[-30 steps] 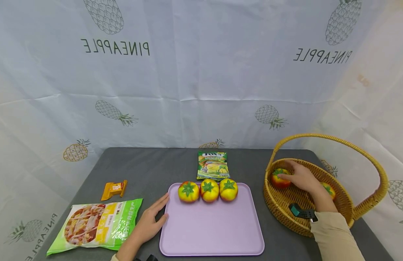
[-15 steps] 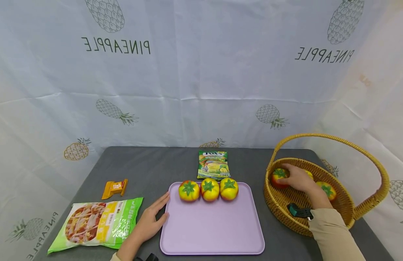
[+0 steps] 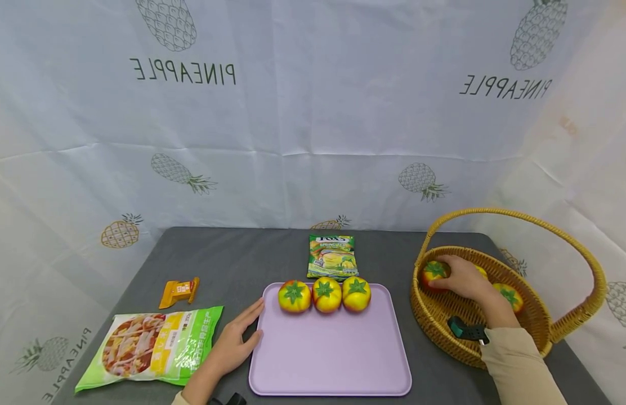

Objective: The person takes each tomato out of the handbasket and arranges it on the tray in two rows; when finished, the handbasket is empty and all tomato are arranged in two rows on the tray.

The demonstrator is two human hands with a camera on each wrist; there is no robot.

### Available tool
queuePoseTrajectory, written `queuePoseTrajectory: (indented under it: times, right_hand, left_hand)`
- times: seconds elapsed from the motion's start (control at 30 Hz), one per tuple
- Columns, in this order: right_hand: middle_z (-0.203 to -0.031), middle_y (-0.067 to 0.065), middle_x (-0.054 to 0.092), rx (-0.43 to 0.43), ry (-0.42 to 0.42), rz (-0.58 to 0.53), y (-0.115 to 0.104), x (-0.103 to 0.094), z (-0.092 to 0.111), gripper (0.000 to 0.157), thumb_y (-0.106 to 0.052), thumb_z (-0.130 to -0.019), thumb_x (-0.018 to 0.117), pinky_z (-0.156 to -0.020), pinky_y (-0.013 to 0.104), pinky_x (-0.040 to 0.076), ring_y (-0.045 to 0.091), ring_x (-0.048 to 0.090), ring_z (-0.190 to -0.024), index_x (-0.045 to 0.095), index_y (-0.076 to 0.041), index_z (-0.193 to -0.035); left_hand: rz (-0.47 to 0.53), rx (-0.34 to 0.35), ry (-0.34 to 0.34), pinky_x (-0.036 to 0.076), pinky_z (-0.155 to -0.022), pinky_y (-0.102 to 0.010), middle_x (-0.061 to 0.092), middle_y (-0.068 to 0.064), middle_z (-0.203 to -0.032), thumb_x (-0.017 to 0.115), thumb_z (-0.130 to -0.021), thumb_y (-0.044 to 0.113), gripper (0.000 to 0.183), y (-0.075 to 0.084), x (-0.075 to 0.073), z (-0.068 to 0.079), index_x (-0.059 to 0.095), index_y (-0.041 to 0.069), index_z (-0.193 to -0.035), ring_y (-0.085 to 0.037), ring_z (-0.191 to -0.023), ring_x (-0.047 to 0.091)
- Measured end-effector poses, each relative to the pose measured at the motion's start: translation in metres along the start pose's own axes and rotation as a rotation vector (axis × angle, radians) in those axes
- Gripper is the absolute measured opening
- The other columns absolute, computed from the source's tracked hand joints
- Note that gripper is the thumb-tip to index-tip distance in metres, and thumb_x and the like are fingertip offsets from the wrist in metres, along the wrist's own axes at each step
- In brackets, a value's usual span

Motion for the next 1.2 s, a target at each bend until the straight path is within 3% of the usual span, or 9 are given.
queuePoseTrajectory:
  times: [0.13, 0.27, 0.4, 0.6, 0.83, 1.2]
  right_hand:
    - [-0.128, 0.036, 0.048, 0.005, 0.021, -0.010, -0.005, -0.006, 0.005, 0.078, -0.039, -0.081, 0.072, -0.089, 0.061, 0.043, 0.051, 0.049, -0.111, 0.044, 0.013, -0.131]
    - [-0.130, 0.035, 0.048, 0.012, 0.052, -0.027, -0.013, -0.014, 0.013, 0.079, -0.042, -0.081, 0.072, -0.088, 0.061, 0.043, 0.050, 0.049, -0.111, 0.044, 0.011, -0.133]
    - [-0.131, 0.033, 0.047, 0.007, 0.092, -0.045, -0.021, -0.025, 0.021, 0.079, -0.042, -0.081, 0.072, -0.086, 0.060, 0.044, 0.048, 0.050, -0.110, 0.044, 0.008, -0.134]
    - [-0.137, 0.029, 0.043, -0.005, 0.142, -0.068, -0.032, -0.036, 0.031, 0.078, -0.045, -0.081, 0.071, -0.088, 0.061, 0.041, 0.047, 0.046, -0.115, 0.043, 0.000, -0.138]
    - [-0.134, 0.022, 0.047, -0.029, 0.225, -0.120, -0.055, -0.042, 0.045, 0.074, -0.045, -0.081, 0.071, -0.084, 0.055, 0.046, 0.039, 0.051, -0.108, 0.045, -0.005, -0.137]
    - [-0.133, 0.016, 0.050, -0.133, 0.305, -0.192, -0.104, -0.020, 0.055, 0.074, -0.036, -0.077, 0.077, -0.085, 0.053, 0.050, 0.033, 0.055, -0.108, 0.046, -0.009, -0.137]
  left_hand:
    - [-0.007, -0.005, -0.003, 0.026, -0.105, -0.008, 0.049, -0.006, -0.143, 0.068, -0.082, 0.007, 0.055, -0.001, 0.000, 0.000, 0.053, 0.002, -0.135, -0.027, -0.128, 0.048]
    - [-0.026, -0.020, -0.017, 0.041, -0.104, -0.030, 0.049, -0.005, -0.143, 0.068, -0.082, 0.008, 0.055, -0.002, 0.001, -0.001, 0.052, 0.003, -0.135, -0.026, -0.128, 0.048]
    - [-0.027, -0.028, -0.027, 0.044, -0.101, -0.042, 0.048, -0.005, -0.144, 0.067, -0.082, 0.009, 0.056, -0.002, 0.001, -0.001, 0.052, 0.004, -0.135, -0.025, -0.129, 0.048]
    - [-0.007, -0.050, -0.046, 0.043, -0.102, -0.046, 0.047, -0.005, -0.145, 0.066, -0.084, 0.009, 0.055, -0.004, 0.002, -0.002, 0.051, 0.003, -0.136, -0.024, -0.130, 0.046]
    - [-0.023, -0.028, -0.034, 0.043, -0.102, -0.041, 0.048, -0.006, -0.144, 0.067, -0.083, 0.009, 0.055, -0.002, 0.002, -0.001, 0.051, 0.003, -0.136, -0.026, -0.129, 0.047]
    - [-0.006, -0.047, -0.044, 0.043, -0.102, -0.044, 0.047, -0.006, -0.144, 0.067, -0.083, 0.009, 0.055, -0.003, 0.003, 0.001, 0.051, 0.002, -0.136, -0.025, -0.130, 0.046]
Point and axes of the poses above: each hand's wrist, its own z-axis away from the middle knuckle, its own x-axis out of the palm, y = z × x, the point moved 10 cm from there along -z, towards the middle knuckle
